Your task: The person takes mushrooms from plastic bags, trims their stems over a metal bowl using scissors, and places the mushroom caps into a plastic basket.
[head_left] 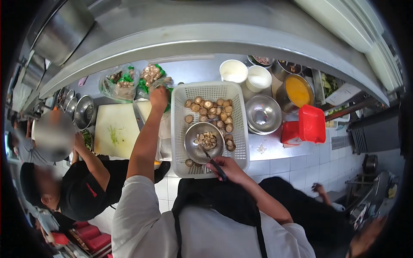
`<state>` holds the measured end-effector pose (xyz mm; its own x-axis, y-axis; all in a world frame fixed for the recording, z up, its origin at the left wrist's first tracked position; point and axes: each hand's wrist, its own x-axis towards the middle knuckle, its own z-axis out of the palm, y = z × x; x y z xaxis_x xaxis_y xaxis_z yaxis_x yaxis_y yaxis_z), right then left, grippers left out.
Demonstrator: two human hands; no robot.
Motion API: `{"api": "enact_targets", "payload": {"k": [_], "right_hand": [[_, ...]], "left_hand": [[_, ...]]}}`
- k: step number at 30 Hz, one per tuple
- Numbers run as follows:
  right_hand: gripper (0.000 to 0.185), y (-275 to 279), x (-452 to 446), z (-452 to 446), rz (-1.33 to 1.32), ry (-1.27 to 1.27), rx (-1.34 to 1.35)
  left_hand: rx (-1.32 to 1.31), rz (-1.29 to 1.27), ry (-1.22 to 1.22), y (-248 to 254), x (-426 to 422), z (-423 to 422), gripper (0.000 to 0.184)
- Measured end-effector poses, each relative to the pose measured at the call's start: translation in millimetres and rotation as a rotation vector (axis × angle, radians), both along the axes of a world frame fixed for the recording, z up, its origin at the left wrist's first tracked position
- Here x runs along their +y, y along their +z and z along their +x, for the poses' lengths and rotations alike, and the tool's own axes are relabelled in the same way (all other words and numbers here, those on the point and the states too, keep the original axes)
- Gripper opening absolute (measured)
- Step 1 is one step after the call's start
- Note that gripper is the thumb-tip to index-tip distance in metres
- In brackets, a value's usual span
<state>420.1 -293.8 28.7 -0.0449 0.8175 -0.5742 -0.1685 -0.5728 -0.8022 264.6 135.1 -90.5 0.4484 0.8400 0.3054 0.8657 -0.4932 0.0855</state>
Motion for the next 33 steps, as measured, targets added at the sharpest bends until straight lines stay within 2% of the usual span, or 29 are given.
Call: {"api": "enact_targets", "payload": {"k": [6,7,10,11,14,15,18,19,22,24,26,29,33], "right_hand": [[0.040,0,2,4,-0.053,-0.082,0.279],[0.049,0,0,7,-0.045,-0.123,0.360],[0.051,15,1,14,-0.092,-0.139,0.480],[0.050,6,0,14,-0.121,-0.149,0.548],[0.048,8,-5,19,-0.088,-0.039,0.384],[0.047,5,-6,19,-0.062,-0.034,0.334],[0.046,0,-11,18,0.075,0.014,0.038],[0.050,-9,-14,20,0.192,0.023,-0.057],[0.056,24,-19,13,0.494,0.069,-0.799],[0.056,23,-20,13,0.604,0.084,-0.911],[0.057,21,-21,13,0.712,0.091,-1.019],[0.056,28,-24,12,0.698,0.168,-1.148],[0.054,28,-30,16,0.699,0.195,-1.183]], "left_hand": [[-0.115,0.073,0.046,45,-44,-11,0.030],[-0.221,0.157,0.001,50,-55,-18,0.032],[-0.554,0.047,0.034,77,-95,-36,0.034],[-0.661,-0.121,0.132,79,-107,-43,0.033],[-1.341,-0.388,-0.029,33,-116,-68,0.028],[-1.479,-0.574,0.017,48,-140,-71,0.025],[-1.697,-0.787,0.034,75,-204,-69,0.022],[-1.676,-0.825,0.037,77,-221,-67,0.023],[-1.628,-0.913,0.033,88,-271,-55,0.026],[-1.607,-0.942,0.006,110,-303,-40,0.031],[-1.561,-1.021,0.013,103,-316,-35,0.035],[-1.539,-1.106,0.030,99,-330,-30,0.036],[-1.526,-1.118,0.052,101,-341,-24,0.033]]}}
